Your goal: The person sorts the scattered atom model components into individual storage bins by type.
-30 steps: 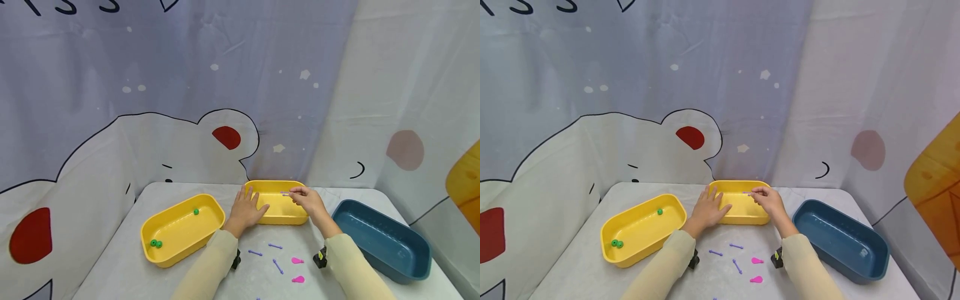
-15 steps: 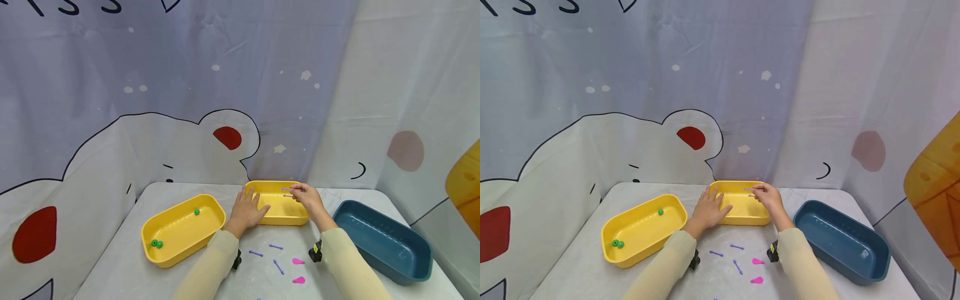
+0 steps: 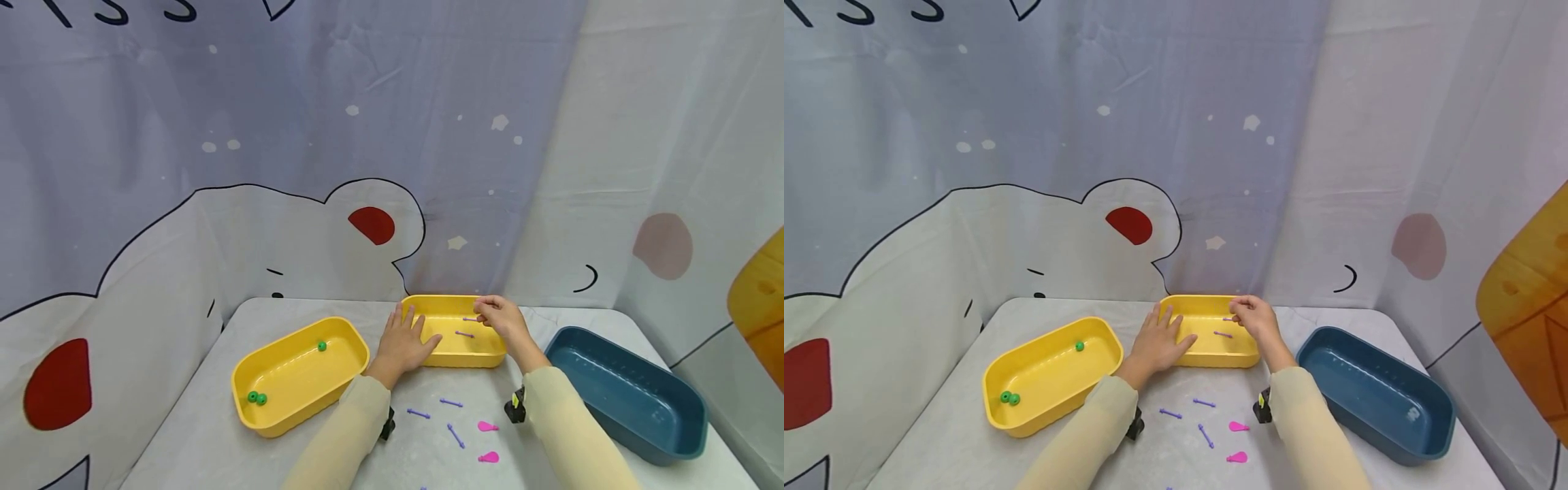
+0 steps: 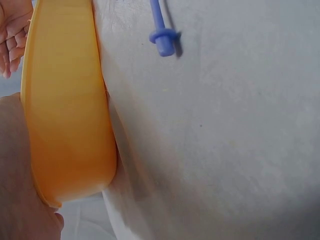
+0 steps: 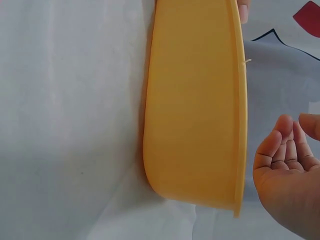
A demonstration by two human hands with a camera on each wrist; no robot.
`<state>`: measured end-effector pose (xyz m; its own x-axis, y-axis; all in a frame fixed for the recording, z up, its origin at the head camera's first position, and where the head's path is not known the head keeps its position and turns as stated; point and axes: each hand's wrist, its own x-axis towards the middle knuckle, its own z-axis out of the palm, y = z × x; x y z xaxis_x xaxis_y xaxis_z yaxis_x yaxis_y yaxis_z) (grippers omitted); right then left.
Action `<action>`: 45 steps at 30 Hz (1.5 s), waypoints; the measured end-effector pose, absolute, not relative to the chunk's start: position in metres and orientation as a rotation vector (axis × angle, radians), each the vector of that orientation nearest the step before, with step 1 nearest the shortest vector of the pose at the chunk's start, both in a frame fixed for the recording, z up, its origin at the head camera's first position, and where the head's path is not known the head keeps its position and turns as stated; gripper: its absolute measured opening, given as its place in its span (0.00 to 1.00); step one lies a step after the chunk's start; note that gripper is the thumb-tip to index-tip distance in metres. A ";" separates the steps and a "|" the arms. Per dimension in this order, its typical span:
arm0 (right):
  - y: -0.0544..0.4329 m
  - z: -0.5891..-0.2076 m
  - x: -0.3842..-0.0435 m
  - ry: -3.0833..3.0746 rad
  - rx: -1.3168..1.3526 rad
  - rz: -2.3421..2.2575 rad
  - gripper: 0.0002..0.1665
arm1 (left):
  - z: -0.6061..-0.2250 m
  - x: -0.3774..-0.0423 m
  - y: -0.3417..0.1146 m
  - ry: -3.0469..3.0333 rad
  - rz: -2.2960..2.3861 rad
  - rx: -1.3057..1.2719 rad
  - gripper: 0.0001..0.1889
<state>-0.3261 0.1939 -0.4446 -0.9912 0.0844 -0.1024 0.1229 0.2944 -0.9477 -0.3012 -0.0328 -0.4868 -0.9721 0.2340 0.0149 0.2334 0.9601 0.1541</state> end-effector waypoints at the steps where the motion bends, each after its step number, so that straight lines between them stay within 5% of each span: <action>1: 0.194 -0.445 -0.326 2.504 0.200 -1.832 0.19 | -0.487 -0.301 -0.033 3.105 0.244 0.372 0.42; 45: 0.193 -0.460 -0.226 2.464 -0.164 -1.621 0.18 | -0.488 -0.302 -0.032 3.116 0.258 0.366 0.42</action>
